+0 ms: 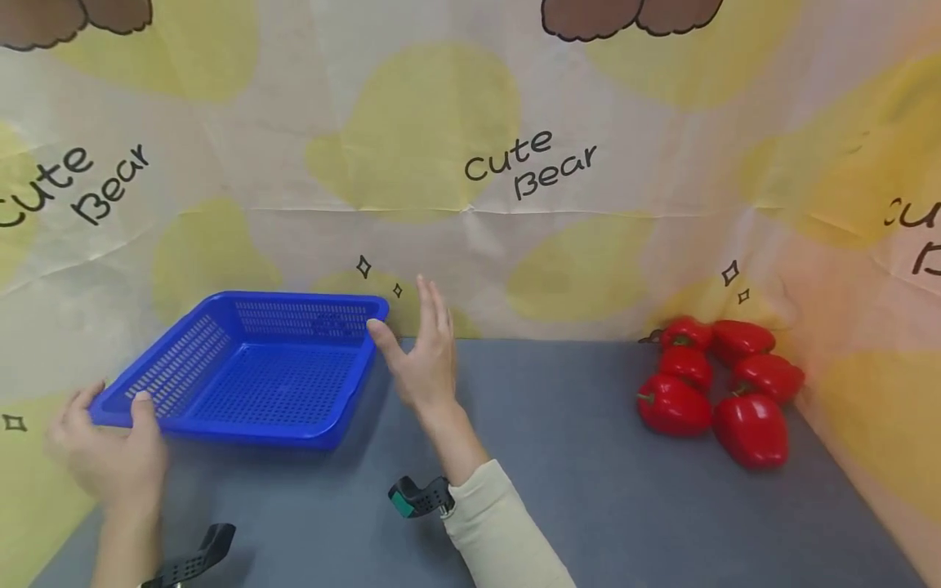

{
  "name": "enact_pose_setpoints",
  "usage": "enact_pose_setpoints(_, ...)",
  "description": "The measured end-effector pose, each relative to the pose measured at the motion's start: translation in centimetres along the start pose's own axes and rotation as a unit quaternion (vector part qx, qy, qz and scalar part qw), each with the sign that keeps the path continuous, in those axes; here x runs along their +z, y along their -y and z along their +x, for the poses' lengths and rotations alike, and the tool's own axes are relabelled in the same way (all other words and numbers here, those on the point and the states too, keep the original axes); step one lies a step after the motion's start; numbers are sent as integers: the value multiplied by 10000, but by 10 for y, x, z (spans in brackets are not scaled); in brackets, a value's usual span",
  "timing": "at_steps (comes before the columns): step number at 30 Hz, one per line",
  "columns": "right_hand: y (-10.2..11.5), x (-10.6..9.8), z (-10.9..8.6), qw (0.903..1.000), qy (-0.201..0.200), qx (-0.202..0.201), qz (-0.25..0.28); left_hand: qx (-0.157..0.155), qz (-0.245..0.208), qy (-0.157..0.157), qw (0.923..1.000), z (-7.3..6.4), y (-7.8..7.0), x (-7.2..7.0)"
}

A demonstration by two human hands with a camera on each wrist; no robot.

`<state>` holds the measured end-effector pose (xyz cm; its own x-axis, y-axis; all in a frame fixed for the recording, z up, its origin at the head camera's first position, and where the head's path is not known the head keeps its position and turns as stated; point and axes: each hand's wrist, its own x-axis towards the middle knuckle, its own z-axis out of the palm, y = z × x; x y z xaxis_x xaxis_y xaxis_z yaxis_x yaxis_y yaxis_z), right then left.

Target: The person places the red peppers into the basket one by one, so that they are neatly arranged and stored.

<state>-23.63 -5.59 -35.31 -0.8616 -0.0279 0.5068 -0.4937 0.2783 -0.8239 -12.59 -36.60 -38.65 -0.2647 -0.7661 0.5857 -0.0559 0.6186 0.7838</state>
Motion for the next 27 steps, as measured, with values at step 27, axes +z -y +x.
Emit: enact_pose_setpoints(27, 7, 87, -73, 9787, 1643, 1210, 227, -1758, -880, 1504, 9689, 13, 43, -10)
